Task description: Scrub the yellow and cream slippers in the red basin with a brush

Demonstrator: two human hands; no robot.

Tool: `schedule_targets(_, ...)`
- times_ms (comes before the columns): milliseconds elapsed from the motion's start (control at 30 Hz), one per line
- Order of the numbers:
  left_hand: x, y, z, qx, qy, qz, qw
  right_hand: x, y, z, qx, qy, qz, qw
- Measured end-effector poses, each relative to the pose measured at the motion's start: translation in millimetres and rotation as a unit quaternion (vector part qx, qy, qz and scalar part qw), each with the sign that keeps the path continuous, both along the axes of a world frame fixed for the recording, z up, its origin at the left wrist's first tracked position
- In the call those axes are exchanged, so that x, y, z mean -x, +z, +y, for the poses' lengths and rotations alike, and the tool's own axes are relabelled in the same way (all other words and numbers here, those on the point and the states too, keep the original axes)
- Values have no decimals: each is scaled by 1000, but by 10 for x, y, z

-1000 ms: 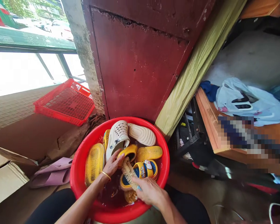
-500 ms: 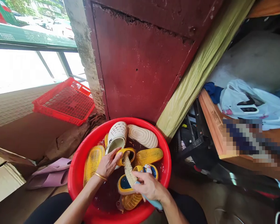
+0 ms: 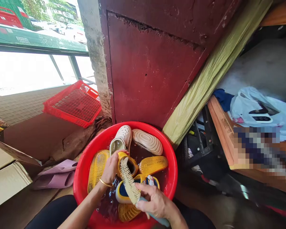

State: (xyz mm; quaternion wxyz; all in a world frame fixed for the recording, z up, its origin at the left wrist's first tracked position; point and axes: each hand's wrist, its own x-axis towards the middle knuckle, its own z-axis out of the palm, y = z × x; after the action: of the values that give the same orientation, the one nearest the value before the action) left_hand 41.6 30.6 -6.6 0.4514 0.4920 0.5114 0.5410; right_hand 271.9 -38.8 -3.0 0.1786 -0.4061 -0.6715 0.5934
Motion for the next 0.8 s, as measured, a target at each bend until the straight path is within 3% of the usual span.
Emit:
schedule_targets(100, 56, 81, 45, 68, 1, -47, 997, 72, 1, 14, -140, -26, -122, 982)
schedule_targets(267, 80, -57, 173, 141, -11, -40, 989, 199, -89, -30, -172, -31, -145, 974)
schedule_targets(333, 60, -178, 218, 134, -11, -10, 991, 299, -179, -60, -153, -59, -127, 978)
schedule_targets(433, 41, -334, 254, 113, -19, 18, 993, 478, -289, -60, -41, -96, -79, 991)
schedule_targets(500, 52, -390, 254, 112, -35, 21, 993, 548, -296, -17, 38, -82, -54, 994)
schedule_targets(567, 74, -407, 244, 115, -54, 17, 992, 530, -252, 50, 60, -46, -56, 996)
schedule_targets(667, 100, -403, 233, 116, -69, 13, 991, 371, -162, 125, -53, 22, -124, 991)
schedule_targets(733, 97, -413, 240, 120, -70, 31, 990, 267, -132, 109, -161, 53, -209, 963)
schedule_targets(800, 83, -446, 256, 127, -62, 48, 989, 225, -128, 33, -221, 62, -313, 922)
